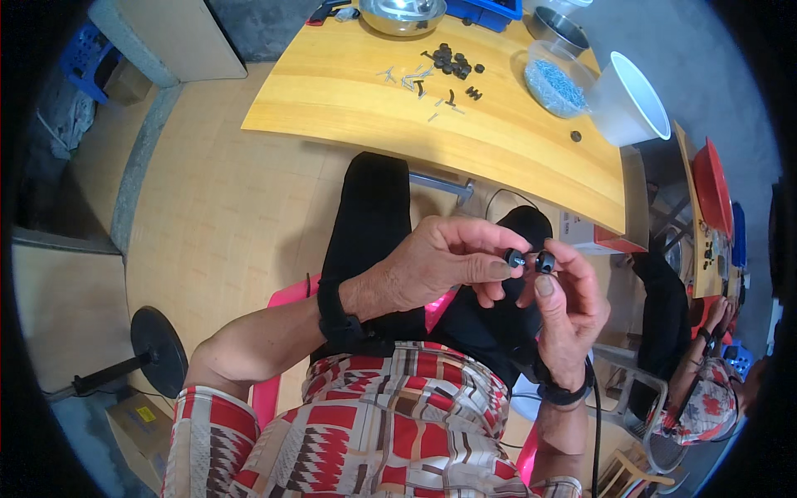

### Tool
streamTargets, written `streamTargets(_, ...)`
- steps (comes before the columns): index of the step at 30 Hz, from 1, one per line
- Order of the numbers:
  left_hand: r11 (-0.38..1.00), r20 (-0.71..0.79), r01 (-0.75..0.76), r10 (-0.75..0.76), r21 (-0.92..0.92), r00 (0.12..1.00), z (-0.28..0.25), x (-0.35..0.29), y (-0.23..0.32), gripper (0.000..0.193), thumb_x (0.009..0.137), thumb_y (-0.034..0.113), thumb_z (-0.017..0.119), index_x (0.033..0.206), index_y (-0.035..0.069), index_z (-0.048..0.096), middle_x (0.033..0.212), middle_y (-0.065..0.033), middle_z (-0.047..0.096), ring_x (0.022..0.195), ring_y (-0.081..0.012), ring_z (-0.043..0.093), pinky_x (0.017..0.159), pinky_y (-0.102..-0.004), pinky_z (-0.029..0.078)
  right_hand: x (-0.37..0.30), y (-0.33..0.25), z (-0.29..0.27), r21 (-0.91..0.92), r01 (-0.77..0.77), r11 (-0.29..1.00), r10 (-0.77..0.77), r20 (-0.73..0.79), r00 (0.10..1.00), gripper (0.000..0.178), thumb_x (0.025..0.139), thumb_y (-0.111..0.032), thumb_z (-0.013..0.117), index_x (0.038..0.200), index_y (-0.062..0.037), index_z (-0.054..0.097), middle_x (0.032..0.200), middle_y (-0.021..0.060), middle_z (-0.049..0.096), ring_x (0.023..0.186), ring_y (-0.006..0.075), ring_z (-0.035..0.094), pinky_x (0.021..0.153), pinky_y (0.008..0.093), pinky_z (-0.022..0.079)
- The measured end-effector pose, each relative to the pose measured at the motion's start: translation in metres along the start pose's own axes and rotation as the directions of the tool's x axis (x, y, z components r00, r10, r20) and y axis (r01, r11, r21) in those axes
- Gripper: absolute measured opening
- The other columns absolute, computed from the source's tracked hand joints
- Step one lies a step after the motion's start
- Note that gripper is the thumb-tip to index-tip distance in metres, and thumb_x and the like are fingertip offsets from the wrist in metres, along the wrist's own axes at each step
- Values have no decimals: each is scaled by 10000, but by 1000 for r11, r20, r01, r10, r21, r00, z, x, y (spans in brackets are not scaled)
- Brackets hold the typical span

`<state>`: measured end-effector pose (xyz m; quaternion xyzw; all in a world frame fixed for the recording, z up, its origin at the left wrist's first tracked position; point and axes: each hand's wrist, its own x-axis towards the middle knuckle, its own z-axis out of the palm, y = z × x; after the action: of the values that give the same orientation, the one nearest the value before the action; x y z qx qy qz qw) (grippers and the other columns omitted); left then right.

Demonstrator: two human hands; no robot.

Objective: Assembling small black plastic components by hand at a workshop table.

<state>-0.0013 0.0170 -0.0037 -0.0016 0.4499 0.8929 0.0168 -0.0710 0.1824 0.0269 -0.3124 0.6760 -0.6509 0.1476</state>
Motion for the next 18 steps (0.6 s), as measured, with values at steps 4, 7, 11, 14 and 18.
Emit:
streamTargets(4,1000,-22,-19,19,-12,1000,1,0,-5,259,806,67,593,1056,20,541,880,-82,621,695,-121,608,625,-231,511,-2,-1,0,-9,-20,1000,20,-8,1000,299,793,-54,613,1069,30,531,814,36,550,674,60,504,579,173,433)
streamTargets(7,998,-54,-24,21,-54,998,1,0,-10,274,795,59,611,1054,3,540,866,-77,614,692,-106,594,615,-210,502,-2,2,-1,-139,54,989,-57,-16,998,291,760,-25,637,1033,24,552,758,21,520,643,63,484,565,180,407)
streamTargets(11,995,-53,-77,73,-69,996,2,-1,-12,249,788,26,606,1029,6,542,864,-86,611,697,-114,598,629,-217,505,-1,2,3,-186,39,982,-47,-39,998,292,730,-11,656,1008,8,570,737,20,526,630,70,488,546,195,404)
streamTargets(14,994,-63,-94,91,-56,994,3,-1,-16,240,788,18,603,1020,13,541,860,-88,609,712,-122,603,650,-228,512,1,4,5,-278,102,955,-120,-48,992,289,715,-10,666,990,-1,576,709,25,527,613,84,497,538,197,403)
streamTargets(18,994,-62,-97,94,-46,994,5,-3,-17,253,783,13,606,1029,9,546,861,-91,610,732,-127,602,666,-229,508,3,4,4,-418,207,885,-225,7,974,278,703,-9,672,966,-8,581,696,46,534,601,108,512,534,202,408)
